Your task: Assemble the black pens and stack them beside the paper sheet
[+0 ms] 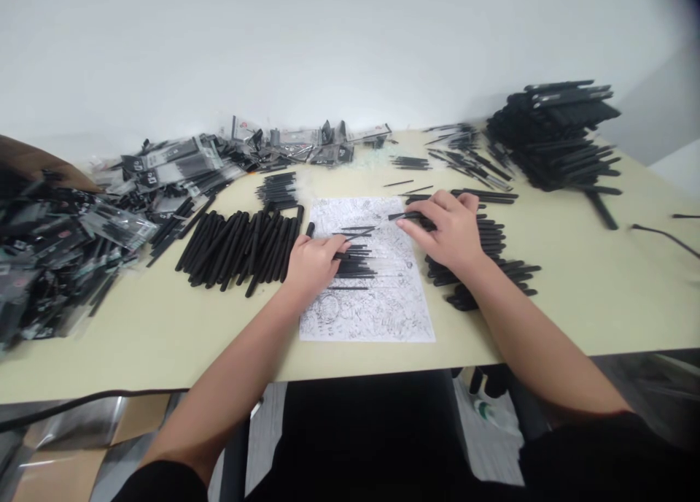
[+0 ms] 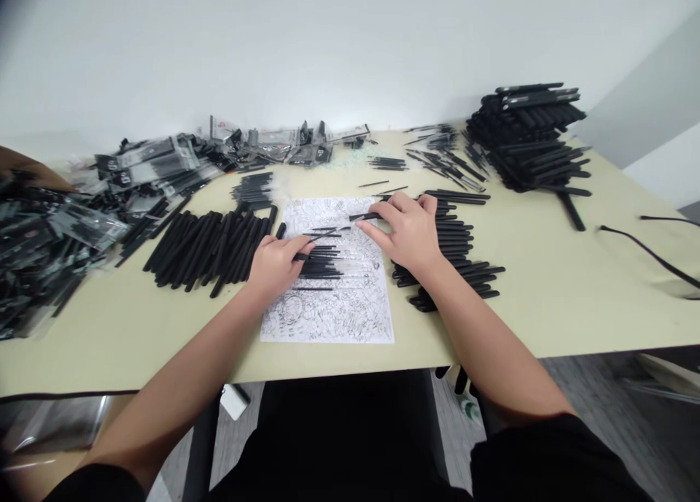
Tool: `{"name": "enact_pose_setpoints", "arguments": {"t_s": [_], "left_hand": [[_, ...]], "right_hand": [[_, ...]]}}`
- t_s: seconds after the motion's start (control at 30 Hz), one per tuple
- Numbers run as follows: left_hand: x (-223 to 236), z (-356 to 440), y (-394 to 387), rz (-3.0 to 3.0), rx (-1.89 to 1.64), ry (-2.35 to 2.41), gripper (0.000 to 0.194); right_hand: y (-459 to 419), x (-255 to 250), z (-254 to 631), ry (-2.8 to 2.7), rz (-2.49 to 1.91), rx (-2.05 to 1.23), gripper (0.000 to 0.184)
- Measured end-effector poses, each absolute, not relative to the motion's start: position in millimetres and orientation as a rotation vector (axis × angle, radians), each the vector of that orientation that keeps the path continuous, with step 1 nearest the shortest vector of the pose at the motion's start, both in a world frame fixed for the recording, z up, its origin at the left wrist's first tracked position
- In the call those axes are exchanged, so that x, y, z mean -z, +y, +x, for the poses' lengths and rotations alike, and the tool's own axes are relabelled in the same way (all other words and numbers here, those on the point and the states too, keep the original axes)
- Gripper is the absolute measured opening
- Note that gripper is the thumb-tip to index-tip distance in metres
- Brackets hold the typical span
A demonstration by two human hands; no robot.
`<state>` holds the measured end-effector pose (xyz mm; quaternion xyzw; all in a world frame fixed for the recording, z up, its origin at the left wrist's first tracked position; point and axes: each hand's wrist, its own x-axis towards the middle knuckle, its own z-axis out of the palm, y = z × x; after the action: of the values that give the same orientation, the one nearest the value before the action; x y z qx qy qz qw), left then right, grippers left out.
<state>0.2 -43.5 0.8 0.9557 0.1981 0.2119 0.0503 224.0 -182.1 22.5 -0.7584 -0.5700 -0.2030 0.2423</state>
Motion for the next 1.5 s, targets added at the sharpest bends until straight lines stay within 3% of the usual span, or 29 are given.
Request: {"name": "enact_pose_setpoints", "arguments": {"t_s": [0.5, 1.5], "left_hand": [[1.6, 1.1, -41.5, 2.956, -0.65, 0.63, 0.018], [-0.8, -1.3, -42.4, 2.969, -0.721, 0.662, 0.014]], "right_hand": [[-181.7, -20.9, 229.5, -1.42, -2.063, 0.746, 0.053], [-182.5, -22.0, 232.7, -1.402, -2.07, 0.759, 0.052]]}}
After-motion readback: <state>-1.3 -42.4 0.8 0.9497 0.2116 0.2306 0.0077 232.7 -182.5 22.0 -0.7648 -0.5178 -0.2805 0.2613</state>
